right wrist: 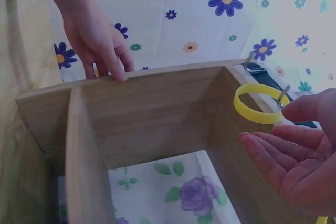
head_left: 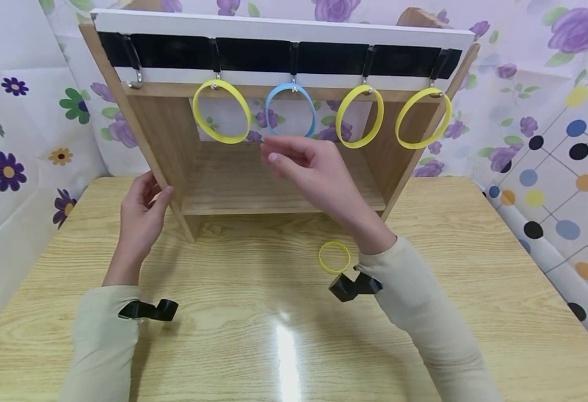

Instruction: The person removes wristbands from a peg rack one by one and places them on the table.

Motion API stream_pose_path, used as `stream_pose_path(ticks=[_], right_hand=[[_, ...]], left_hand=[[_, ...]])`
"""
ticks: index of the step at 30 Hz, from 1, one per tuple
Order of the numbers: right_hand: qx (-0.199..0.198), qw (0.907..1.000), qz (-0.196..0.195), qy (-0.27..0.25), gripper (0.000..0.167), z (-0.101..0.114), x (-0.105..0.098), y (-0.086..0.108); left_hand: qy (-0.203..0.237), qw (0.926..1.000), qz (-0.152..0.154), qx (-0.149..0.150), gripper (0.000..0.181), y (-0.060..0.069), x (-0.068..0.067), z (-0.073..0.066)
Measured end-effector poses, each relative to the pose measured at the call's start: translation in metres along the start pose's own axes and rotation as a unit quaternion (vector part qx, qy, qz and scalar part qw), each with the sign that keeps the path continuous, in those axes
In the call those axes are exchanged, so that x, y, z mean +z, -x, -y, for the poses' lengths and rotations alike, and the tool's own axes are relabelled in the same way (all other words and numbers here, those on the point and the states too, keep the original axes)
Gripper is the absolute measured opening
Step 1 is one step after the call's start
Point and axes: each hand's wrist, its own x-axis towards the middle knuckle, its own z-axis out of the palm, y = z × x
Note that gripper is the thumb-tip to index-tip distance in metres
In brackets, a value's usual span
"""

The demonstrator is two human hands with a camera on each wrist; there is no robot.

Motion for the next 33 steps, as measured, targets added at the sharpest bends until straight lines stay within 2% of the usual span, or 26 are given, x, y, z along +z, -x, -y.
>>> stream_pose_path(ticks=[5,11,21,33], right_hand=[[-0.004,0.9993,-0.021,0.029,0.033,0.007,0.002,-0.012],[0.002,0.9995,-0.025,0.02,0.036,0.007,0.01,-0.024],[0.005,0.9988,-0.047,0.008,0.035,0.008,0.02,-0.032],[0.015,0.9981,-0.06,0.008,0.024,0.01,0.029,-0.039]], left_hand=[[0.001,1.0,-0.002,-0.002,0.043,0.0,0.0,0.0],[0.001,1.0,-0.006,-0.002,0.043,0.001,-0.001,0.0],[0.01,0.9999,-0.001,0.001,0.043,0.0,0.0,0.001],[0.007,1.0,-0.003,0.006,0.042,0.002,0.001,0.0]])
